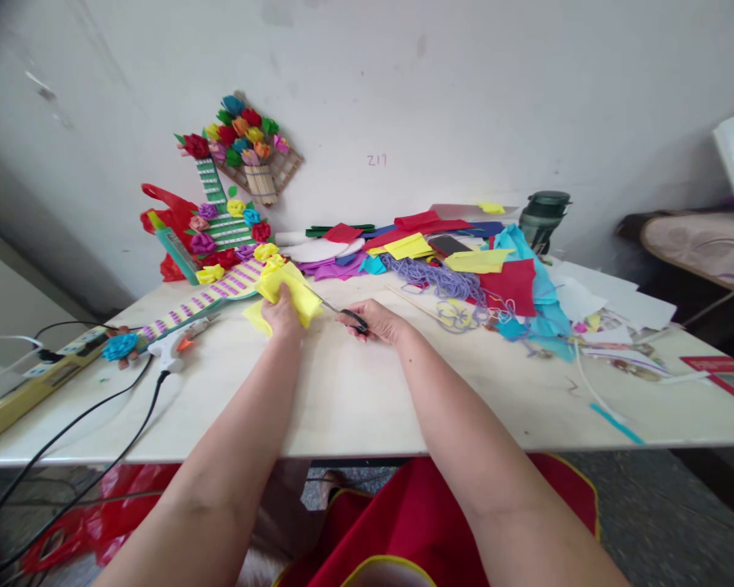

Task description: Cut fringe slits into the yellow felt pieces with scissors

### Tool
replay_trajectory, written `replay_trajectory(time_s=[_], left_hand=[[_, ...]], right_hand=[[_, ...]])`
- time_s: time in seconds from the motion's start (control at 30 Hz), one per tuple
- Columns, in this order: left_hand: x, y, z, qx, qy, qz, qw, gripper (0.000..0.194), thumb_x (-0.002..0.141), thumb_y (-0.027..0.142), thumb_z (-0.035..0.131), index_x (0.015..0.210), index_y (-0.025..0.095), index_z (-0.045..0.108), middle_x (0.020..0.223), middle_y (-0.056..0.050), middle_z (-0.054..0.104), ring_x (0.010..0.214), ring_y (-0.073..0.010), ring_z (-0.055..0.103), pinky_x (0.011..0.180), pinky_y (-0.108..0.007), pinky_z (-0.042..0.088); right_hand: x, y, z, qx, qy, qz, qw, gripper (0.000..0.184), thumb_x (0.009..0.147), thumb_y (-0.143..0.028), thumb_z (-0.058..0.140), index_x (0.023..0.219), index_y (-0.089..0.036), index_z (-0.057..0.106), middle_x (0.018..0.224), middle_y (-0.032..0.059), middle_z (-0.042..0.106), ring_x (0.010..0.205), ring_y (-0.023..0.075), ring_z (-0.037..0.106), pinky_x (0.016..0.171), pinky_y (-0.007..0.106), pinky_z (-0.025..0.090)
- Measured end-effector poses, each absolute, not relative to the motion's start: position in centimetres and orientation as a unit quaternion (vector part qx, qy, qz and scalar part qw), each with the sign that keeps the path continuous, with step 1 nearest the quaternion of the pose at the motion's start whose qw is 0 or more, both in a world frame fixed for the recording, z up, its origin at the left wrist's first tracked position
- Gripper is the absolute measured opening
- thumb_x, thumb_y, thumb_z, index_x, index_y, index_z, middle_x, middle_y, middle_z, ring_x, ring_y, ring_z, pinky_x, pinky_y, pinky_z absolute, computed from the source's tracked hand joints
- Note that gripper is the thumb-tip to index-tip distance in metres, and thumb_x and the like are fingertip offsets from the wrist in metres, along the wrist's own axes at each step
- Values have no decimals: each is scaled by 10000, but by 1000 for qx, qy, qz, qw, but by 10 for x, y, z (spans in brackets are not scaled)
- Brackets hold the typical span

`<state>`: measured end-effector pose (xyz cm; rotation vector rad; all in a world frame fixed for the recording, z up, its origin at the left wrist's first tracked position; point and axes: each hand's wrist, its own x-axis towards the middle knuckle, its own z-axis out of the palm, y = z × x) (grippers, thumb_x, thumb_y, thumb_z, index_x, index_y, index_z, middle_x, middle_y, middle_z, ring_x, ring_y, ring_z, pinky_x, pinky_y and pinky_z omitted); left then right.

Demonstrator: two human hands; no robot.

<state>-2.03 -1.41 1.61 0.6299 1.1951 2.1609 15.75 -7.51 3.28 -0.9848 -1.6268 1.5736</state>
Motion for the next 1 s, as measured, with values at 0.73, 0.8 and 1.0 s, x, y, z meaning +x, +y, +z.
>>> replay_trajectory(time_s=[0.73, 0.8, 1.0], left_hand=[[-21, -9, 13, 240, 447, 810, 295, 249, 695, 316, 629, 857, 131, 587, 794, -42, 614, 684, -118, 587, 618, -220, 489], [-21, -8, 11, 240, 444, 810, 297, 266, 690, 322, 634, 863, 126, 585, 804, -47, 617, 686, -120, 587, 612, -221, 485], [-19, -5, 8, 251, 432, 817, 287, 280, 687, 334, 635, 863, 122, 586, 791, -45, 617, 677, -127, 590, 615, -239, 486]], right_hand=[[157, -75, 33, -385, -632, 593, 318, 319, 716, -406, 584, 858, -120, 581, 488, -44, 507, 334, 36, 397, 292, 165, 182], [157, -75, 33, -380, -635, 591, 320, 325, 707, -418, 589, 837, -120, 578, 486, -45, 503, 333, 35, 395, 296, 167, 181], [157, -75, 32, -376, -628, 596, 329, 355, 685, -448, 608, 820, -121, 574, 483, -48, 497, 331, 33, 400, 304, 166, 172]])
